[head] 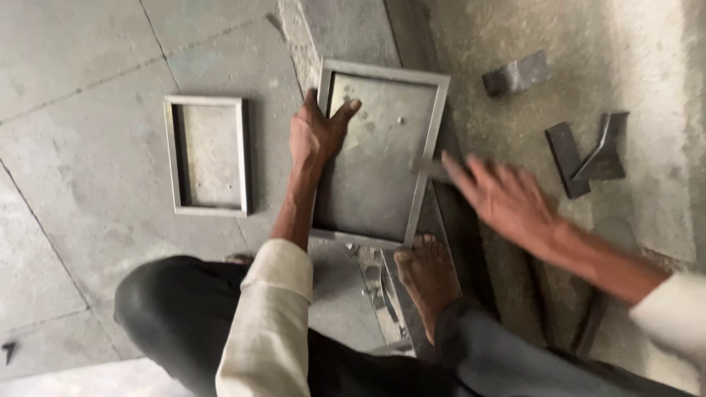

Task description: The person is assembling a rectangular metal frame by hammering a metal sheet into a frame and then attaching a metal strip to the edge. They use a hammer and a metal bar to bend and secure the components.

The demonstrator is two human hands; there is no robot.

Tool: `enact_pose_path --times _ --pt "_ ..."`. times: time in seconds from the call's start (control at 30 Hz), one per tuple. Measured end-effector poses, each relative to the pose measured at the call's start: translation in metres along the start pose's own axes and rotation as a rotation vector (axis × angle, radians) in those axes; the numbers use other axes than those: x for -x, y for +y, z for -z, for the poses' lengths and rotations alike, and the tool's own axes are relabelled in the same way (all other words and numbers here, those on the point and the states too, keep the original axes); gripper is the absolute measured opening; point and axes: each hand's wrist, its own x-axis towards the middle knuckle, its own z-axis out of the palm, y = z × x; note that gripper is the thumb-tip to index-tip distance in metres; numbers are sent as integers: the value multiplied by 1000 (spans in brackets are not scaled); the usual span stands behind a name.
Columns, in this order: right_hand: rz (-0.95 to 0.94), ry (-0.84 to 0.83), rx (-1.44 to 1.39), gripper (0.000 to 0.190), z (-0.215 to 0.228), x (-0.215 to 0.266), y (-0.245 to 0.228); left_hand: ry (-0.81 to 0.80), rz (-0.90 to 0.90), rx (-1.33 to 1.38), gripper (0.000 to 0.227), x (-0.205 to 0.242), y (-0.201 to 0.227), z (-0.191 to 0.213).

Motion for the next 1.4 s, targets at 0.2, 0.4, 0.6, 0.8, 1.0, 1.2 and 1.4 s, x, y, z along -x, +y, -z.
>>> enact_pose_path --times 0.2,0.4,0.6,0.8,1.0,1.2,1.4 --pt "5 10 -96 51 8 -9 26 20 -37 21 106 -2 -16 -7" --pt "-40 -4 -366 47 -23 1 29 -235 75 349 88 -6 -24 9" --pt "-95 -341 -318 46 -22 -4 36 -244 67 514 49 -10 3 27" --pt "-13 -148 -405 52 -47 39 7 -275 131 503 50 5 -16 9" --pt "-239 -516 -282 48 -12 -13 42 -248 43 548 46 -11 -7 15" --pt "-250 -190 -301 56 -16 -34 71 -239 23 523 40 -2 -14 9" --pt "-181 -268 -281 54 -48 -12 76 -190 -60 436 41 -10 -8 12"
